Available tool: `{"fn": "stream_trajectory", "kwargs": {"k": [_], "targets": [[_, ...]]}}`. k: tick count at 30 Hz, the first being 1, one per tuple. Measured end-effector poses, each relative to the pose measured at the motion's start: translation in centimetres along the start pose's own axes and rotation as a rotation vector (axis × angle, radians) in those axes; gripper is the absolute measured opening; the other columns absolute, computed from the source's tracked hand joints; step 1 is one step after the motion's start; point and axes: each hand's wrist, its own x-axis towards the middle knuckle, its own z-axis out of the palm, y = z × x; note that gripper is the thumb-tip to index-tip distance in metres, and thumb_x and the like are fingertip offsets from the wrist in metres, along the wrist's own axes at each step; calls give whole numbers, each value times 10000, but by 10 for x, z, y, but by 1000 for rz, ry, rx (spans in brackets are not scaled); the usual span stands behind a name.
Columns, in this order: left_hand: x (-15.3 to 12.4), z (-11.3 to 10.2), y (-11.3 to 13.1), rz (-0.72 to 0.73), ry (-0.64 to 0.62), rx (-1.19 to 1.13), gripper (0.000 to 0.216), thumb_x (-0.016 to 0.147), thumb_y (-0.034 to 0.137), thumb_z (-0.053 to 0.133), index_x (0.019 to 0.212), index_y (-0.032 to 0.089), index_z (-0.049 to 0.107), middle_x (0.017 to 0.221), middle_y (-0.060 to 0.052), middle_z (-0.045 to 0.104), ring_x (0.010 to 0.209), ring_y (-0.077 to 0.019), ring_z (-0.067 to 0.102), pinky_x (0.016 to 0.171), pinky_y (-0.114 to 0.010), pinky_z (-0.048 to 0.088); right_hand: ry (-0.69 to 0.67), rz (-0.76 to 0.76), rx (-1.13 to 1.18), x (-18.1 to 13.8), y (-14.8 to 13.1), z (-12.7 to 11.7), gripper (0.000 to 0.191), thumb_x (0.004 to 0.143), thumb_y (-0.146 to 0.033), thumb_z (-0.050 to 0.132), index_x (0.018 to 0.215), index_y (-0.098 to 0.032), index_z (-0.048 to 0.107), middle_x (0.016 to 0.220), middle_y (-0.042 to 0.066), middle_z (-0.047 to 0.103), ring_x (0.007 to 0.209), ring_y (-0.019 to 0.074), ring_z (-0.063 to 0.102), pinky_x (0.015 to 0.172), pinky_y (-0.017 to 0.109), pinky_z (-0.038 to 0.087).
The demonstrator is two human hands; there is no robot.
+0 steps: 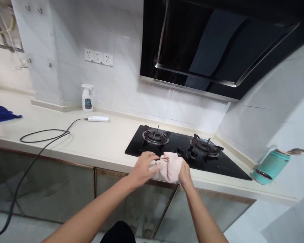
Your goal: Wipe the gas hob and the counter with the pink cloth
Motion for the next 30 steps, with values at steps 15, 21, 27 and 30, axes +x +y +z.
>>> {"fn": "stream_trajectory", "kwargs": {"k": [15,21,27,30], "targets": [[9,79,84,54,-206,147,755,783,157,734,1489,343,542,1288,-114,579,1139,-309,545,964,-467,465,384,-96,-468,6,-10,-147,448,910,-542,458,875,-221,768,1223,157,677,1232,313,599,1113,437,441],[37,100,133,316,-246,208,654,862,217,672,1485,361,540,1195,-113,572,1090,-301,537,909,-463,414,245,189,-1033,38,29,-215,492,960,-441,379,1019,-190,798,1258,197,673,1176,351,622,976,488,503],[89,157,166,284,-359,238,582,853,321,710,1415,209,604,1416,-194,549,1365,-383,446,1100,-555,364,114,172,-1144,36,63,-214,364,936,-374,522,1130,-218,787,1293,172,683,1182,339,640,978,449,490],[100,182,167,129,-540,193,639,852,552,694,1419,268,617,1549,-186,501,1483,-420,360,1120,-599,349,131,213,-1189,37,71,-221,466,1009,-421,403,1079,-178,795,1237,197,699,1142,341,654,916,429,506]]}}
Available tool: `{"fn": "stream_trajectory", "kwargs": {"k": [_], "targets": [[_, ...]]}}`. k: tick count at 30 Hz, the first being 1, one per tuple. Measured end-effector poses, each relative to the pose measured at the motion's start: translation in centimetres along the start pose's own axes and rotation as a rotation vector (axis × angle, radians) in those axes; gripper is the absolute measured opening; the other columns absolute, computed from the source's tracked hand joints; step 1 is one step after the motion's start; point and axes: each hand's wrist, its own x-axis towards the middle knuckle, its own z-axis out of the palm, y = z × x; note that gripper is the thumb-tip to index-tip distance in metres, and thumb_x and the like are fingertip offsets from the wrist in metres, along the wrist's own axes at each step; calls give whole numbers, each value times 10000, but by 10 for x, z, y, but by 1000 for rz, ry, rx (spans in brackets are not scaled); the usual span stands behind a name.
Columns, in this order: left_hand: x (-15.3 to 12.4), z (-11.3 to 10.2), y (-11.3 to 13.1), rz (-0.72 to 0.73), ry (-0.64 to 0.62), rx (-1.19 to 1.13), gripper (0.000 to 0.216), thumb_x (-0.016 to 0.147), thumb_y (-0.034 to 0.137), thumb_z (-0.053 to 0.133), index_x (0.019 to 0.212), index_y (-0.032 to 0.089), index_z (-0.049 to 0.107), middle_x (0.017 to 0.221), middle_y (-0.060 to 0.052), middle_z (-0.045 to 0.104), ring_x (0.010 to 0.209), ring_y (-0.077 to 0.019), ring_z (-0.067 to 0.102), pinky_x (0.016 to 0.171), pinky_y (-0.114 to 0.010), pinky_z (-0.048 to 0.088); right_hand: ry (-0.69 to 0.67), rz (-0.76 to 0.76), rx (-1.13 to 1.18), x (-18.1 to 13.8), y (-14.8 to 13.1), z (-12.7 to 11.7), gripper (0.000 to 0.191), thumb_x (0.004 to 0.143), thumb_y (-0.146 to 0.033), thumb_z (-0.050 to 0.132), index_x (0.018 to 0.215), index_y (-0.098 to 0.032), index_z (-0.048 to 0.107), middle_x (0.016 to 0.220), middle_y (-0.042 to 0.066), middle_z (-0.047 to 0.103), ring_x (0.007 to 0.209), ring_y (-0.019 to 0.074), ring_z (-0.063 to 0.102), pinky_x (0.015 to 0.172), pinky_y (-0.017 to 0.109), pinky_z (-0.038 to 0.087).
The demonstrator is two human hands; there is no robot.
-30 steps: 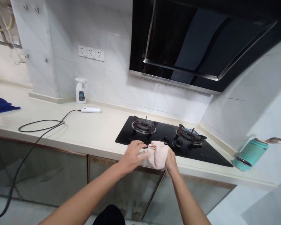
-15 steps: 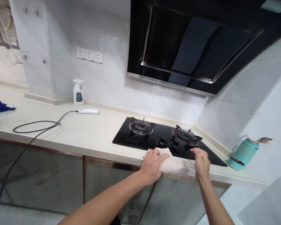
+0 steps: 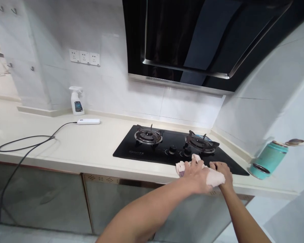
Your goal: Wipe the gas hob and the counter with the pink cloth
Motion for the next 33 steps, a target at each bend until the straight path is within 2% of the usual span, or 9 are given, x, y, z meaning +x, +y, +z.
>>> {"fn": "stream_trajectory", "kwargs": {"k": [2,5,8,11,16,21,27,30,33], "targets": [[5,7,-1,-32,-87,-64,713,838,666,657,1456,317,590,1520,-166,544,1449,-426,406,1118,-641,341,-5,15,-18,2,5,1,491,1021,-414,359,1046,-195,799,1212,179,713,1120,329,660,887,412,506],[3,9,-6,-29,-105,-96,739,855,684,621,1492,314,559,1484,-156,570,1403,-413,457,1150,-679,314,-11,21,-36,3,6,1,441,1000,-385,386,1042,-226,796,1211,149,715,1096,310,662,869,395,502],[-6,-1,-17,-68,-77,-79,655,898,630,605,1460,292,591,1516,-162,545,1431,-403,441,1198,-678,265,-12,14,-42,0,3,-1,399,983,-394,431,1088,-229,778,1233,152,696,1125,320,645,908,414,506],[-26,-18,-38,-131,-51,-82,579,883,619,643,1356,287,668,1431,-144,602,1380,-391,492,1168,-642,317,-7,23,-43,-2,-1,-2,393,983,-391,435,1129,-219,756,1254,169,673,1157,345,623,964,460,501],[-92,-49,-95,-217,110,5,494,848,530,718,1295,318,724,1258,-105,691,1186,-354,608,1024,-525,420,-22,36,-43,-2,-4,0,389,983,-380,430,1134,-208,744,1257,185,654,1167,366,607,989,497,495],[-182,-87,-175,-419,211,210,466,865,500,695,1276,284,735,1255,-131,705,1150,-368,623,968,-492,442,-8,22,-58,-4,-5,1,391,990,-371,424,1155,-193,732,1243,189,649,1165,362,608,990,494,494],[-280,-148,-265,-759,178,453,557,901,532,558,1362,243,678,1308,-136,677,1177,-362,616,907,-443,475,-24,24,-76,-5,-7,0,393,999,-372,401,1149,-191,716,1253,195,644,1160,371,607,986,503,488],[-311,-166,-288,-922,206,507,585,937,555,495,1400,234,654,1321,-110,662,1210,-365,602,925,-438,469,-25,29,-75,-6,-10,-2,391,1001,-373,398,1151,-195,713,1253,191,641,1163,364,602,993,496,485],[-324,-166,-287,-951,230,557,579,978,561,435,1433,263,632,1384,-89,637,1270,-359,560,989,-458,444,-6,27,-77,-8,-13,-2,381,997,-368,411,1144,-193,716,1232,190,642,1156,357,598,994,492,483]]}}
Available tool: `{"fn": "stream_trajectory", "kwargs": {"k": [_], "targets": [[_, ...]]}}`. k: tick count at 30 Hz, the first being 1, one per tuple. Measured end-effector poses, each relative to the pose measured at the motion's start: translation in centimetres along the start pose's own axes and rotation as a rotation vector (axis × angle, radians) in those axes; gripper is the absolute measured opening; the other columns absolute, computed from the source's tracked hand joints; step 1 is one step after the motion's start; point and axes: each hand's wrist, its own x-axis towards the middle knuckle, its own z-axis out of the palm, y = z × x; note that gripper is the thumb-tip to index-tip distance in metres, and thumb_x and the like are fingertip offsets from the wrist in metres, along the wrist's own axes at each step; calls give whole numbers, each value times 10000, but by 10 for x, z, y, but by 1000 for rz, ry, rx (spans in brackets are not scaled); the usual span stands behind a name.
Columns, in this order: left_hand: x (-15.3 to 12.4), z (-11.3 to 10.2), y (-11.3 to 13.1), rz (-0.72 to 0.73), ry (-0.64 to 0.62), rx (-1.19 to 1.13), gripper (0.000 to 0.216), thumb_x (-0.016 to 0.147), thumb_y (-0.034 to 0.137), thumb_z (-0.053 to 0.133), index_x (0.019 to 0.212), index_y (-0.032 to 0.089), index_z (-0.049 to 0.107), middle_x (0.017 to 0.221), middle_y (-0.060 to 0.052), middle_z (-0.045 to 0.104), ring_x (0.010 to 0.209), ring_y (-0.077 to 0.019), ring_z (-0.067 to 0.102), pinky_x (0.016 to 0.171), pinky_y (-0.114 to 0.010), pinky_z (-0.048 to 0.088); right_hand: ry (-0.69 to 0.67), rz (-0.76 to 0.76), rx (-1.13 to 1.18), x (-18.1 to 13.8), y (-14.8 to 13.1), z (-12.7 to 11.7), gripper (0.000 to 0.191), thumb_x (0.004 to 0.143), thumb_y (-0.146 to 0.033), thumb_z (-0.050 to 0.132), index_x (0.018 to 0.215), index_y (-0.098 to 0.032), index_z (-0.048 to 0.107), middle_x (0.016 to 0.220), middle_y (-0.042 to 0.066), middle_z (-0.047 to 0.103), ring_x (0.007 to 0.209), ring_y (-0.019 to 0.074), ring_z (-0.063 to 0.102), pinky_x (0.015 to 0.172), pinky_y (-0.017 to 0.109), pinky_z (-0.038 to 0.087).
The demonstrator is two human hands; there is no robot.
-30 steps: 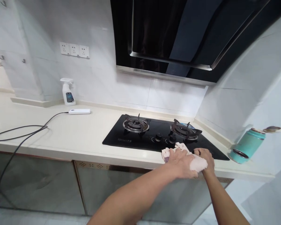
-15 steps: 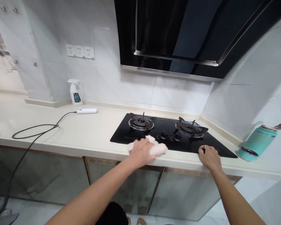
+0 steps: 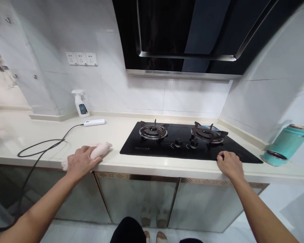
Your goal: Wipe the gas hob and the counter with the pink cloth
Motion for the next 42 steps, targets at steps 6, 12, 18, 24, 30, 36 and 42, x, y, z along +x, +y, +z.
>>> {"fn": "stream_trajectory", "kwargs": {"k": [6,12,18,24,30,36,42], "targets": [[-35,1,61,120,31,-74,575,904,510,588,1427,282,653,1526,-162,571,1350,-408,511,1032,-542,425,7,15,-18,-2,-6,-1,392,999,-344,414,1186,-171,712,1250,208,634,1170,365,591,998,498,479],[-70,-13,201,484,-68,-281,607,917,606,626,1470,355,637,1589,-130,532,1408,-412,457,1087,-599,383,-33,17,-10,-3,-8,-7,420,1007,-351,382,1209,-171,702,1273,212,630,1195,382,596,1020,511,484],[-98,-30,341,778,-159,-445,557,1010,700,435,1450,417,628,1537,-94,546,1345,-382,472,1099,-633,372,-98,32,-2,1,3,-4,483,1010,-403,331,1243,-196,699,1317,206,620,1232,407,596,1050,534,484],[-88,-24,362,809,-195,-462,636,923,725,580,1434,349,624,1431,-125,599,1315,-369,497,1085,-595,404,-134,18,17,7,17,5,537,994,-468,315,1270,-210,697,1369,217,603,1269,454,586,1059,572,483],[-72,2,223,597,37,-452,625,860,692,688,1361,318,676,1363,-120,665,1246,-352,578,1015,-529,471,-133,8,13,4,17,3,588,1008,-491,280,1337,-187,661,1379,227,598,1282,460,582,1067,564,476],[-31,0,38,151,-5,-198,556,965,583,527,1417,285,652,1573,-121,568,1363,-357,543,1062,-523,460,-182,-3,-36,1,14,-1,713,1030,-505,104,1368,-163,631,1413,255,557,1310,470,561,1084,546,442],[15,-12,-51,-268,-95,-46,673,926,662,459,1483,310,592,1549,-128,572,1375,-400,509,1108,-562,408,-192,6,-28,2,12,-2,726,1013,-512,121,1392,-154,627,1403,267,568,1287,465,570,1064,547,452]]}}
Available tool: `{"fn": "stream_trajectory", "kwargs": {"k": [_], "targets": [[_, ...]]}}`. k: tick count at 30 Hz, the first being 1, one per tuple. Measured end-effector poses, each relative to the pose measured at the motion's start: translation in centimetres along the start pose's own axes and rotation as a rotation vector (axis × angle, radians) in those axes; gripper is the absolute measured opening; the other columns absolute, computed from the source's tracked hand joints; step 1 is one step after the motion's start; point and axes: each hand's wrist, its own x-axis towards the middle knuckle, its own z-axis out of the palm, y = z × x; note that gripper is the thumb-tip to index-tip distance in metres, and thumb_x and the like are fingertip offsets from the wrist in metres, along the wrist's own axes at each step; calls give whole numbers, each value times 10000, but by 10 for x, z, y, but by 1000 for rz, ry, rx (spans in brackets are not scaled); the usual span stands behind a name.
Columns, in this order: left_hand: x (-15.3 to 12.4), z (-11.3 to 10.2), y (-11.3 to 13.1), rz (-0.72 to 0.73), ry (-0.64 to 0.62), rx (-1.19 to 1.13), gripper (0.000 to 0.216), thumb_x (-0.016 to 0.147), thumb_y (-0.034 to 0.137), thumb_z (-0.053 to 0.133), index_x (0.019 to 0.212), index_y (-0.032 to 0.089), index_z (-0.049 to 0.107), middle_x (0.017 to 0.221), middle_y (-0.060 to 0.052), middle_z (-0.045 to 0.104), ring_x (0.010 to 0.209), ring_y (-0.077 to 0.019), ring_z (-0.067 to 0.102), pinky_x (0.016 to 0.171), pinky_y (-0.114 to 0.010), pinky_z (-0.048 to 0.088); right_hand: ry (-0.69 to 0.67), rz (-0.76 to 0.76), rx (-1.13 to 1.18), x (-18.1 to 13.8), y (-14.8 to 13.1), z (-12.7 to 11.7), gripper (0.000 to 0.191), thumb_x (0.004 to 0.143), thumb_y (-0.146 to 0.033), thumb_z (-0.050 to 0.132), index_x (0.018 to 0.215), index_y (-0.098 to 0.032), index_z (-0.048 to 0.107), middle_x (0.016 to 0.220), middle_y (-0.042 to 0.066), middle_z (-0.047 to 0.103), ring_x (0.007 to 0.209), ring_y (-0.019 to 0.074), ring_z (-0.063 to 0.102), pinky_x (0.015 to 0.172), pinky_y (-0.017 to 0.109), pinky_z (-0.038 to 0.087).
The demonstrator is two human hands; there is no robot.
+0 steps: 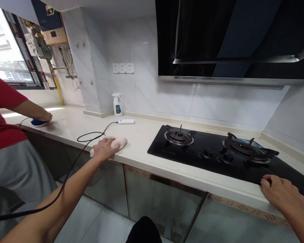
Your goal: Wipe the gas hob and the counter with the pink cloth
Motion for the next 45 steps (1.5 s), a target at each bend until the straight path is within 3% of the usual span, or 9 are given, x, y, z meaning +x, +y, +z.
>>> {"fn": "stream_trajectory", "kwargs": {"k": [4,11,16,20,26,31,35,42,45], "targets": [[-10,1,22,-2,-5,31,700,916,675,445,1464,279,625,1477,-181,588,1343,-433,512,1080,-620,402,-1,12,41,2,0,3,727,999,-536,132,1400,-168,614,1424,252,552,1317,470,540,1093,554,433],[-69,16,104,374,22,-38,544,974,577,480,1427,333,654,1388,-128,643,1324,-367,541,1075,-539,413,27,-16,34,-2,3,6,742,1005,-549,80,1354,-175,618,1355,244,574,1241,470,567,1060,563,446],[-26,15,129,283,-125,-53,551,991,598,438,1411,316,655,1353,-123,681,1247,-351,621,1069,-533,441,18,-7,21,-5,0,-2,732,1003,-551,110,1343,-170,634,1350,253,580,1237,467,567,1059,564,456],[16,21,145,185,-117,-39,617,1002,601,397,1462,256,620,1426,-188,639,1308,-408,587,1092,-601,410,47,13,9,-6,-5,-5,691,998,-549,163,1300,-179,664,1347,256,593,1231,471,576,1055,581,462],[21,26,193,164,-133,-51,573,1041,573,318,1429,288,629,1392,-174,649,1269,-373,616,1042,-564,445,49,22,1,-11,-16,-11,607,982,-516,270,1301,-175,657,1340,242,596,1271,453,582,1066,567,467],[-2,23,216,257,-99,-41,541,1027,545,368,1408,271,635,1415,-175,615,1289,-393,568,1043,-581,429,53,14,15,-12,-19,-13,610,981,-516,286,1315,-161,651,1339,254,595,1295,461,585,1078,574,473],[-33,14,230,426,-58,-45,501,1019,525,429,1352,248,681,1421,-178,604,1310,-392,523,1087,-576,372,38,16,39,-8,-17,-10,643,960,-527,291,1317,-146,666,1331,267,604,1280,490,595,1073,593,489],[-119,11,307,736,-77,-140,517,994,607,466,1329,297,706,1352,-138,648,1216,-362,589,1013,-541,415,46,9,56,-5,-8,-3,680,937,-585,265,1296,-166,663,1319,259,606,1263,505,604,1078,606,494],[-154,19,328,855,-83,-219,535,977,656,476,1343,331,694,1339,-123,649,1234,-364,581,1010,-547,422,29,0,72,-1,-2,0,678,929,-608,249,1274,-189,655,1334,252,603,1299,510,585,1091,608,486]]}}
